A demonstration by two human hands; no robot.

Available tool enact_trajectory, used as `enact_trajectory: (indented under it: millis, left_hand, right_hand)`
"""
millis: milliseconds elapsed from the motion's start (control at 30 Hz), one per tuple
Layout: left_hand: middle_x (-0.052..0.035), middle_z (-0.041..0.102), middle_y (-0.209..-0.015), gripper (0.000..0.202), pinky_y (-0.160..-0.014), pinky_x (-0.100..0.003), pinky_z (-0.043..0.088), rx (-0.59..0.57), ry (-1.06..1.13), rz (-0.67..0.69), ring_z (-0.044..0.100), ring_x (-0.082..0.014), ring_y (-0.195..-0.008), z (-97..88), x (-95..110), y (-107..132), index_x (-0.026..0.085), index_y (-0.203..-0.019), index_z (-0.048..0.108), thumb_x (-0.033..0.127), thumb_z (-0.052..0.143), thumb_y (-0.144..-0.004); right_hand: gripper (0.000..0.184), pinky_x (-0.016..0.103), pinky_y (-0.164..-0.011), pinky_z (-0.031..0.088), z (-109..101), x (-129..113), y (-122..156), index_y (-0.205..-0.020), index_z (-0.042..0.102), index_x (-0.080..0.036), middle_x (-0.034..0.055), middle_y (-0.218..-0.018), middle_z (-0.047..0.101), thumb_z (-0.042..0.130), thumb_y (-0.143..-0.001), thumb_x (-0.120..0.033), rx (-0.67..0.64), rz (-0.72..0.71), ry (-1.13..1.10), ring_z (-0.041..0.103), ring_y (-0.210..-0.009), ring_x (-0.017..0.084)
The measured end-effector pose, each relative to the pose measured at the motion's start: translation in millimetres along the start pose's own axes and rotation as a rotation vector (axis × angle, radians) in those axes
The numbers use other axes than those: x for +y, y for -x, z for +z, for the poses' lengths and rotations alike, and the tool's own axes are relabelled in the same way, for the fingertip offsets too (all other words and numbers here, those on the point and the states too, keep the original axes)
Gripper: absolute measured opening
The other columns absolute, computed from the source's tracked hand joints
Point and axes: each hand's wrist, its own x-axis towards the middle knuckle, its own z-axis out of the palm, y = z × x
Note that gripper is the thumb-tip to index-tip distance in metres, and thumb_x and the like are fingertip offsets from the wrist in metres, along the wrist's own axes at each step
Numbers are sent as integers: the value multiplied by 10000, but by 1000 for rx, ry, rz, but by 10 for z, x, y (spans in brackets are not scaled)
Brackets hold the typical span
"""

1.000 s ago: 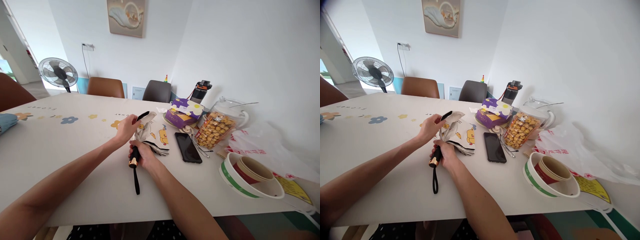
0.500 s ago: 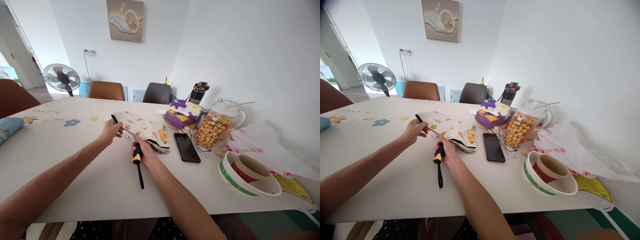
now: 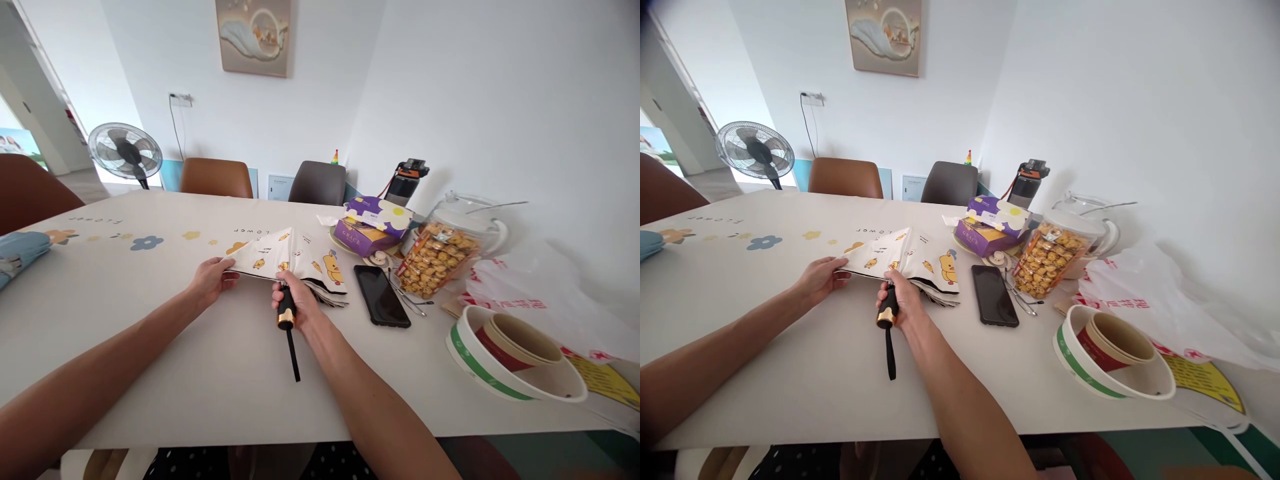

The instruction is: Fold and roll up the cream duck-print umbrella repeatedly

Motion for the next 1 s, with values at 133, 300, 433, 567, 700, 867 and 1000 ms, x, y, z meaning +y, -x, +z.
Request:
enact_trajectory:
  millis: [133,300,433,567,700,867,1000]
  left_hand:
    - [-58,567,-787,248,-444,-248,485,-22,-79,49,578,-119,-551,15,-37,37,112,-784,538,267,670,-642]
    - [-73,564,-860,240,-538,-301,516,79,-201,137,593,-149,-643,12,-35,51,128,-859,526,241,610,-664]
    - [-60,574,-967,219,-701,-314,496,229,-391,315,579,-166,-818,13,-32,70,178,-881,528,182,547,-663]
    - [-38,598,-975,220,-818,-321,444,131,-436,525,556,-167,-926,172,-28,169,200,-915,553,203,475,-709]
    - [-59,598,-1072,352,-855,-320,431,-125,-388,475,543,-182,-995,468,22,319,208,-1082,559,304,474,-754]
    - [-11,430,-1346,401,-996,-322,319,-302,-528,492,403,-209,-1211,781,89,352,284,-1148,578,417,453,-791]
    - [14,251,-1451,480,-1075,-342,178,-316,-561,465,219,-219,-1327,905,79,242,295,-1232,512,464,473,-784]
  right_hand:
    - [124,178,-338,356,-14,-26,-30,-675,442,-176,-57,-541,447,563,-698,-191,-30,-58,-36,378,-378,46]
    - [128,161,-337,344,-25,-39,-52,-667,416,-175,-60,-534,431,532,-720,-164,-19,-17,-87,363,-370,34]
    - [130,155,-352,359,-35,-66,-53,-689,417,-179,-66,-547,435,543,-723,-179,-33,-37,-120,377,-377,30]
    - [124,155,-344,355,-17,-72,-28,-675,420,-173,-64,-545,439,527,-736,-181,-18,-18,-93,376,-369,28]
    - [119,167,-340,374,7,-33,11,-684,456,-164,-59,-541,447,554,-727,-216,-17,-12,-11,385,-362,34]
    - [134,186,-313,369,15,17,28,-659,492,-153,-43,-515,454,563,-708,-255,-45,-52,89,395,-351,53]
    - [162,194,-303,356,39,17,64,-592,470,-152,-35,-430,430,519,-711,-250,-27,-7,198,386,-320,67]
